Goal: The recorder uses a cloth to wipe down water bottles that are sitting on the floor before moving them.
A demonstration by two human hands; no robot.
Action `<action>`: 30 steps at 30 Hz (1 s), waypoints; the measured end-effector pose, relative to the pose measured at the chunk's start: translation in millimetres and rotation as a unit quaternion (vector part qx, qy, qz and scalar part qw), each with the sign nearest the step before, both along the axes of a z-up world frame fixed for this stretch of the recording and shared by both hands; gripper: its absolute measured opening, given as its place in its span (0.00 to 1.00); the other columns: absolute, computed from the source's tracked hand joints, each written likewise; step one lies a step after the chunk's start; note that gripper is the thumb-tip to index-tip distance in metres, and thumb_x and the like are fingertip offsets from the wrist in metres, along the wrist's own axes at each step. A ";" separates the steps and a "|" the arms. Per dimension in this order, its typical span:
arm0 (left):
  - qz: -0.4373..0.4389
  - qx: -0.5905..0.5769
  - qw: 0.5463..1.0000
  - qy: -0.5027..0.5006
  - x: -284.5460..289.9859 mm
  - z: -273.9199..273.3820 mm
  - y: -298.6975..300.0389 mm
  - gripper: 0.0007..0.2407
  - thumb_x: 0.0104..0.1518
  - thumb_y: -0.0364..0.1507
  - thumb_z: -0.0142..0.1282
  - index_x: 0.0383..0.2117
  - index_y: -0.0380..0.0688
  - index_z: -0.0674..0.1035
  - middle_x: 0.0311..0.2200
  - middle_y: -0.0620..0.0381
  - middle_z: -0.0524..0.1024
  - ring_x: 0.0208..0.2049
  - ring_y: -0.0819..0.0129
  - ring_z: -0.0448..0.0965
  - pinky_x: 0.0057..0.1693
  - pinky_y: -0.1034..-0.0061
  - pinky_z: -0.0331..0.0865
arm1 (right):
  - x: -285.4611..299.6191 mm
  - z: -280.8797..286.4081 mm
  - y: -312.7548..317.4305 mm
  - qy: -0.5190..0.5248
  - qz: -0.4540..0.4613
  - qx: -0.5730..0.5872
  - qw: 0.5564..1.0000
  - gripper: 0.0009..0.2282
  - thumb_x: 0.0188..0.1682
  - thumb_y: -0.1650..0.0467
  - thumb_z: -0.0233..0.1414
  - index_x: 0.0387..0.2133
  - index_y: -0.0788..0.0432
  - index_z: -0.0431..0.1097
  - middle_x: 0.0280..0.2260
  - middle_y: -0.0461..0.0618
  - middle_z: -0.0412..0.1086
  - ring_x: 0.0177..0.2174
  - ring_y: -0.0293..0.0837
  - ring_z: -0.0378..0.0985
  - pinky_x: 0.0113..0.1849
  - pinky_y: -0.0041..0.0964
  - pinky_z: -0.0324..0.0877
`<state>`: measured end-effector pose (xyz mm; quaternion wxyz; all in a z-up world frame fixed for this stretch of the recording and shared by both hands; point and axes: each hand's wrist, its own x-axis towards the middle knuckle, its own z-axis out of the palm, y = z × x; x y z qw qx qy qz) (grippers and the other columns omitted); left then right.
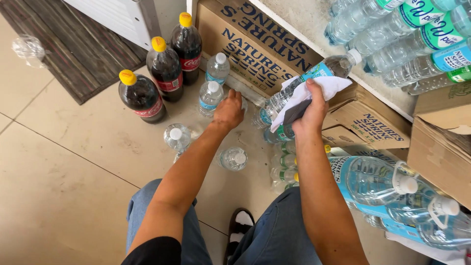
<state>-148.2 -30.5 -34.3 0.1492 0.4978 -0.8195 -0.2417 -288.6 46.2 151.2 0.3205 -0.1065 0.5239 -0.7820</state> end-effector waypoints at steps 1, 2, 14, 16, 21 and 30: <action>0.000 0.003 1.000 0.003 -3.7 -2.2 -1.4 0.19 0.53 0.28 0.64 0.46 0.29 0.71 0.49 0.40 0.67 0.38 0.33 0.82 0.45 0.51 0.81 | 1.5 1.8 0.6 0.003 0.000 0.003 1.000 0.16 0.34 0.70 0.68 0.35 0.60 0.75 0.32 0.50 0.74 0.35 0.43 0.78 0.40 0.41 0.74; 0.019 -0.015 0.999 0.025 -7.5 -4.2 -2.6 0.18 0.53 0.28 0.64 0.46 0.30 0.72 0.49 0.40 0.67 0.38 0.32 0.82 0.45 0.52 0.81 | 2.9 3.8 1.3 -0.001 -0.002 0.009 1.000 0.17 0.33 0.69 0.69 0.35 0.59 0.75 0.32 0.50 0.73 0.36 0.43 0.77 0.41 0.41 0.74; 0.020 -0.024 0.996 -0.085 -11.0 17.4 3.4 0.30 0.61 0.33 0.58 0.70 0.60 0.59 0.66 0.52 0.58 0.60 0.48 0.65 0.58 0.56 0.70 | 8.3 -0.6 -3.5 -0.004 -0.007 0.022 1.000 0.18 0.32 0.70 0.70 0.35 0.62 0.74 0.31 0.53 0.72 0.35 0.45 0.77 0.40 0.44 0.74; 0.007 -0.010 0.994 -0.111 -13.5 17.7 3.1 0.33 0.61 0.35 0.57 0.73 0.63 0.54 0.71 0.52 0.53 0.63 0.48 0.62 0.60 0.56 0.66 | 11.0 0.9 -5.6 -0.005 -0.006 0.019 1.000 0.18 0.32 0.70 0.70 0.35 0.62 0.74 0.31 0.53 0.72 0.35 0.45 0.77 0.40 0.44 0.74; -0.004 0.025 0.990 -0.142 -12.9 31.4 11.4 0.37 0.59 0.39 0.59 0.74 0.60 0.50 0.72 0.46 0.46 0.66 0.45 0.59 0.60 0.55 0.65 | 8.0 0.4 -2.4 0.003 -0.007 0.014 1.000 0.18 0.32 0.70 0.70 0.35 0.61 0.74 0.31 0.53 0.73 0.35 0.45 0.78 0.40 0.44 0.74; -0.237 0.146 0.942 -0.185 2.6 40.6 69.7 0.40 0.34 0.49 0.74 0.58 0.49 0.74 0.50 0.43 0.76 0.44 0.42 0.83 0.45 0.49 0.78 | 0.4 13.9 -11.6 -0.032 -0.012 0.007 0.999 0.21 0.31 0.68 0.70 0.37 0.62 0.74 0.35 0.53 0.72 0.39 0.45 0.76 0.43 0.46 0.72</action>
